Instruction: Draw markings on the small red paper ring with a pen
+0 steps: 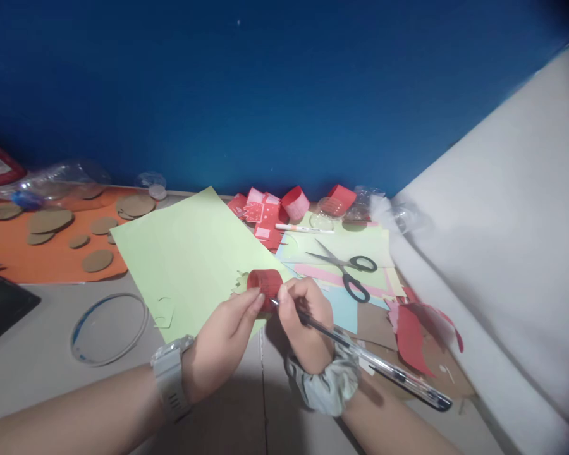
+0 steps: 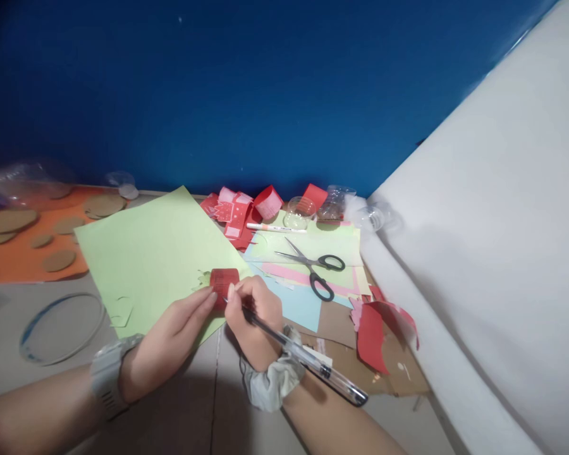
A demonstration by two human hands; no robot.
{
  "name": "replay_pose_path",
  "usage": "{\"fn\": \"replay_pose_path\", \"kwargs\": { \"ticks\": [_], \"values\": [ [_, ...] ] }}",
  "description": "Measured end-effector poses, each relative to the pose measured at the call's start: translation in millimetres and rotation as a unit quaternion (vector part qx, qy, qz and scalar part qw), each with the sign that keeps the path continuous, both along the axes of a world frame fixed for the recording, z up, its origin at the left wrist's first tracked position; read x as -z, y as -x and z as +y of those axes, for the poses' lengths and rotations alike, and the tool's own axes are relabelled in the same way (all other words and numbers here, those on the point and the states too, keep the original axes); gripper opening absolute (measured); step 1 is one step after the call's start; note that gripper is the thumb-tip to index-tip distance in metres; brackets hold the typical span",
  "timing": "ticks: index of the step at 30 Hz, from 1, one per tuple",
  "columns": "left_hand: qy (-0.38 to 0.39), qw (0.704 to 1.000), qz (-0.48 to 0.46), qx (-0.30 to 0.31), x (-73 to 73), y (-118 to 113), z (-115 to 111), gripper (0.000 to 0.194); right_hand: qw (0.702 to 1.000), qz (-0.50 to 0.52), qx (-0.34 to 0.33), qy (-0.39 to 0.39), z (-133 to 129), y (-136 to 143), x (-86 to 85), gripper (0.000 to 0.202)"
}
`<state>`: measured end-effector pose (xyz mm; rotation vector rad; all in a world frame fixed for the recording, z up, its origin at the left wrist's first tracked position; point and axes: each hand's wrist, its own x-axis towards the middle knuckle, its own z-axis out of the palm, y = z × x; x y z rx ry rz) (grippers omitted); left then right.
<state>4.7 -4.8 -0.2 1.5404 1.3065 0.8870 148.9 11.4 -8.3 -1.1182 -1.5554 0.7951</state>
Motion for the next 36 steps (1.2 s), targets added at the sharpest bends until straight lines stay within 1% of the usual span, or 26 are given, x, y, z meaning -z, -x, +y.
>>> {"fn": "replay_pose_path", "kwargs": {
  "ticks": [4,9,13,16,21,28,33,36],
  "values": [
    [0.008,1.000,0.005,0.001,0.5,0.0,0.4,0.032,1.000,-0.008,-0.002,0.004,1.2,-0.1,-0.9,0.026],
    [0.017,1.000,-0.011,-0.004,-0.5,-0.1,0.8,0.033,0.999,0.007,-0.034,0.009,2.4,-1.5,1.2,0.026],
    [0.012,1.000,-0.018,-0.008,0.4,-0.5,0.5,0.034,0.999,0.020,-0.026,0.022,2.1,-1.3,3.0,0.025],
    [0.011,1.000,-0.022,-0.009,1.2,-0.4,0.4,0.033,1.000,0.014,-0.022,0.014,2.5,-1.0,1.8,0.026],
    [0.018,1.000,-0.022,-0.013,0.6,0.6,0.2,0.033,0.999,-0.010,-0.046,0.000,3.8,-1.4,-0.8,0.028],
    [0.015,1.000,-0.020,-0.008,-0.8,0.6,0.4,0.032,0.999,-0.002,-0.029,0.015,2.7,-1.2,2.7,0.025],
    [0.017,1.000,-0.019,-0.013,0.5,0.2,0.1,0.034,0.998,-0.035,-0.054,-0.014,3.5,-2.5,-1.3,0.026],
    [0.009,1.000,-0.016,-0.006,1.0,0.2,0.2,0.034,0.998,-0.037,-0.047,-0.013,3.0,-2.6,-0.6,0.026]
  ]
}}
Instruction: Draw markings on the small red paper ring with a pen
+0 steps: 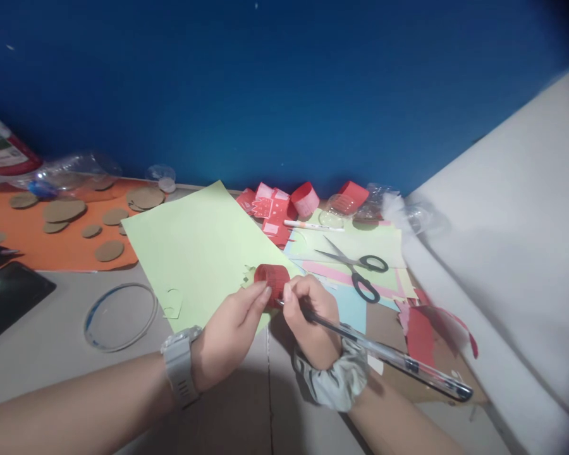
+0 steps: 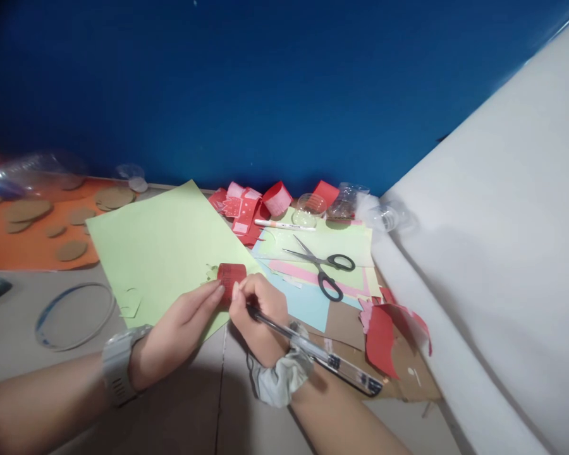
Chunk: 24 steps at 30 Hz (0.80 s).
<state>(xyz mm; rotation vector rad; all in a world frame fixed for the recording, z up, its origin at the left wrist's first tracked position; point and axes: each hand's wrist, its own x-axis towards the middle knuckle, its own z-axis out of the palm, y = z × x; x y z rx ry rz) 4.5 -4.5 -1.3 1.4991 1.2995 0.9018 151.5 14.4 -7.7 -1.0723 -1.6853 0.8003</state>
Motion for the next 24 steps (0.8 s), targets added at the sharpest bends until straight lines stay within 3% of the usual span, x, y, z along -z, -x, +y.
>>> {"fn": "replay_pose_path", "kwargs": {
  "ticks": [6,13,20,24],
  "values": [
    [-0.001,1.000,0.004,0.004,-1.9,0.2,0.9,0.034,1.000,0.004,0.017,0.002,-0.4,1.0,2.0,0.025],
    [0.004,1.000,0.000,0.001,-2.0,0.0,0.5,0.033,1.000,-0.014,-0.020,-0.010,1.1,0.4,-2.0,0.026],
    [0.010,1.000,0.000,0.008,0.4,0.6,2.0,0.032,1.000,-0.001,0.006,-0.004,-0.8,0.9,0.8,0.024],
    [0.020,1.000,0.002,0.005,1.3,1.0,1.7,0.031,0.999,-0.021,-0.023,-0.012,0.0,-0.9,0.0,0.025]
  ]
}}
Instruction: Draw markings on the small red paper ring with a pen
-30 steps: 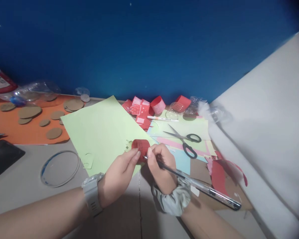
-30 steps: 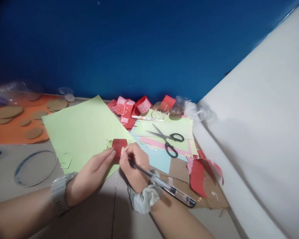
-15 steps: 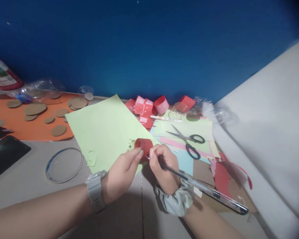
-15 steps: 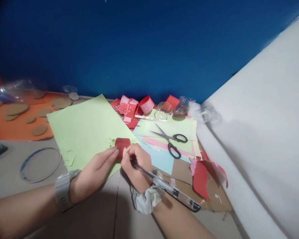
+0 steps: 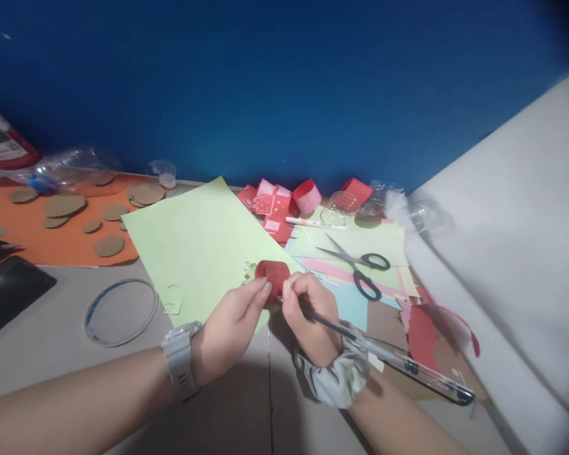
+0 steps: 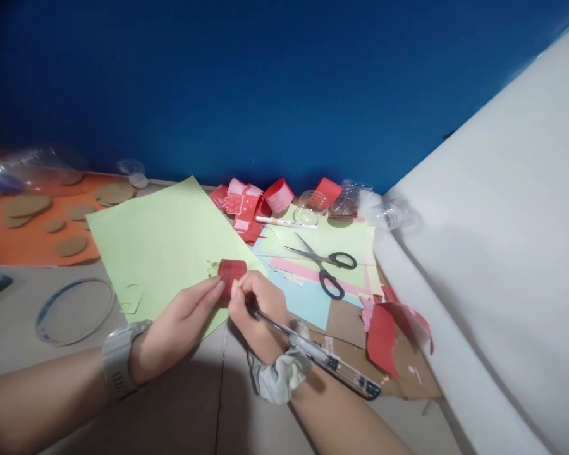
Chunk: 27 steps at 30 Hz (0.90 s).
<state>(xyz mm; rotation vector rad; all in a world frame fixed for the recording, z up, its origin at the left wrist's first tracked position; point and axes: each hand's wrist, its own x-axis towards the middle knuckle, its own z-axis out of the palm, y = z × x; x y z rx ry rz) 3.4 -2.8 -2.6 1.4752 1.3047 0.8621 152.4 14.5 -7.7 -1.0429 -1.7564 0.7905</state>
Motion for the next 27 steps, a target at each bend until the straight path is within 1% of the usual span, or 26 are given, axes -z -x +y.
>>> {"fn": "replay_pose_path", "kwargs": {
  "ticks": [3,9,14,17,20,22,25,27],
  "values": [
    [0.004,1.000,0.003,-0.002,-0.2,-0.1,-0.6,0.031,1.000,-0.009,-0.011,-0.006,0.8,-0.3,0.0,0.025],
    [-0.003,1.000,-0.010,0.002,-0.1,-0.2,-0.6,0.032,1.000,0.006,0.021,-0.004,0.2,0.5,0.9,0.023],
    [-0.004,1.000,-0.001,-0.007,0.2,0.1,0.2,0.032,0.999,-0.027,-0.015,-0.024,1.3,-1.1,1.4,0.026],
    [-0.005,1.000,-0.005,-0.012,0.5,-0.2,-0.2,0.033,1.000,-0.010,-0.015,-0.020,0.8,-1.1,2.7,0.026],
    [-0.012,0.999,-0.039,-0.016,0.1,-0.8,-1.8,0.033,0.998,0.052,-0.005,-0.023,-1.8,-0.8,4.3,0.023],
    [-0.019,0.996,-0.077,-0.027,-1.2,-1.3,-3.1,0.033,0.995,0.088,-0.009,-0.035,-4.0,-0.9,5.3,0.021],
    [-0.032,0.988,-0.135,-0.060,-4.3,-2.3,-3.6,0.033,0.993,0.107,-0.021,-0.055,-6.3,-1.2,6.6,0.017],
    [-0.038,0.984,-0.161,-0.069,-6.2,-3.0,-2.8,0.031,0.991,0.115,-0.020,-0.065,-6.8,-1.1,7.6,0.017]
  ]
}}
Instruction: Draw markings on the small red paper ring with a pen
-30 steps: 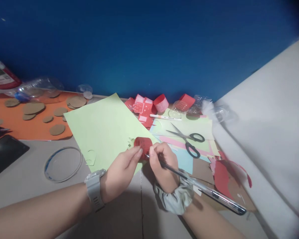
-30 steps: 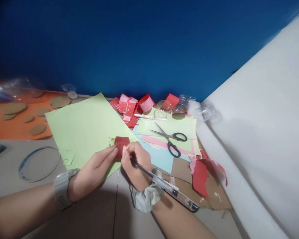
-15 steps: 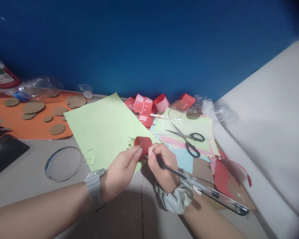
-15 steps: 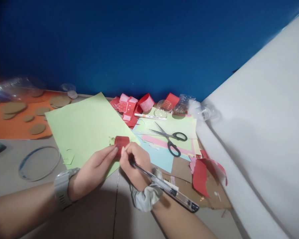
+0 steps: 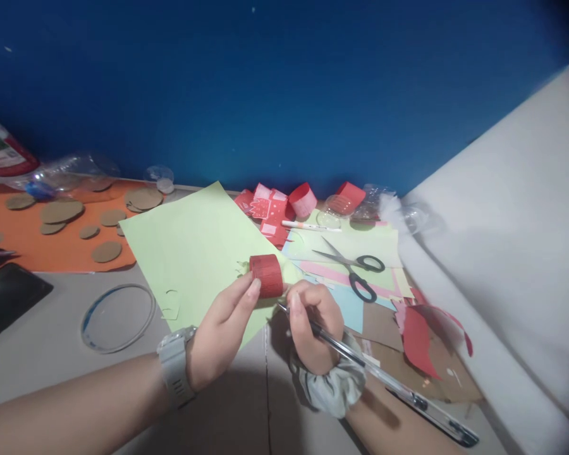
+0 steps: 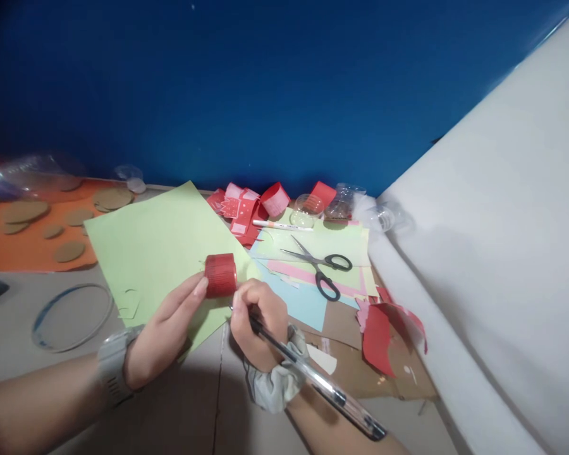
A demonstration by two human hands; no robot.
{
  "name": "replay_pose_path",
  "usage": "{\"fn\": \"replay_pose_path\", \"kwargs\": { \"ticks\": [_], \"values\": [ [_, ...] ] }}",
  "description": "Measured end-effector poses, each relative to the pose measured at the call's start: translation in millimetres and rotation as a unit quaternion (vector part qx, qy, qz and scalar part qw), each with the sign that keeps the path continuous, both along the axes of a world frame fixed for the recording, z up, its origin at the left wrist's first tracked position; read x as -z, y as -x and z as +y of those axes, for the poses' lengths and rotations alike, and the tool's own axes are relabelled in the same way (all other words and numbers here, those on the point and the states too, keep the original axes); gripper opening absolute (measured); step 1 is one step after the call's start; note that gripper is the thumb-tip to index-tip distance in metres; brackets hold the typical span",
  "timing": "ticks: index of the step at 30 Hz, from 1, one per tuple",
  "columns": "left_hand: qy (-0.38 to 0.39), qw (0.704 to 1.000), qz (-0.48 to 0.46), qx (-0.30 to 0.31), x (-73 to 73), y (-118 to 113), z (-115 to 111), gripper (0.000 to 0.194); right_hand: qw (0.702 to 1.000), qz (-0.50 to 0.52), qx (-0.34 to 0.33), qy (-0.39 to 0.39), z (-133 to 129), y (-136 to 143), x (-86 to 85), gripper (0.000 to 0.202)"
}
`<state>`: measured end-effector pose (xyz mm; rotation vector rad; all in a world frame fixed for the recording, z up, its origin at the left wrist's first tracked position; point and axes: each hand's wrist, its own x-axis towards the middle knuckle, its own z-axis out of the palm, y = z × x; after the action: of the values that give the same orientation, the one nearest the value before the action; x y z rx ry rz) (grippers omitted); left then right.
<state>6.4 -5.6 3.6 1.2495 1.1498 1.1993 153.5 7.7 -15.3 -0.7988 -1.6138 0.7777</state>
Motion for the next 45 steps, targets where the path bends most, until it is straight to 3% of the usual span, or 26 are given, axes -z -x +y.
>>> {"fn": "replay_pose_path", "kwargs": {
  "ticks": [6,19,33,45],
  "values": [
    [-0.002,1.000,0.010,0.023,-1.0,0.3,2.3,0.031,1.000,-0.001,-0.010,-0.006,1.0,-0.7,3.4,0.018],
    [0.026,0.997,0.066,-0.010,-0.8,3.2,4.3,0.030,1.000,-0.024,-0.006,0.004,-1.7,3.9,-4.5,0.020],
    [0.030,0.998,0.052,0.004,-3.3,3.8,4.6,0.034,0.999,-0.008,-0.017,-0.028,-1.2,2.8,-3.9,0.019],
    [0.014,0.994,0.098,0.042,1.4,1.1,0.1,0.027,1.000,-0.013,0.010,0.004,-1.6,1.0,-2.1,0.016]
  ]
}}
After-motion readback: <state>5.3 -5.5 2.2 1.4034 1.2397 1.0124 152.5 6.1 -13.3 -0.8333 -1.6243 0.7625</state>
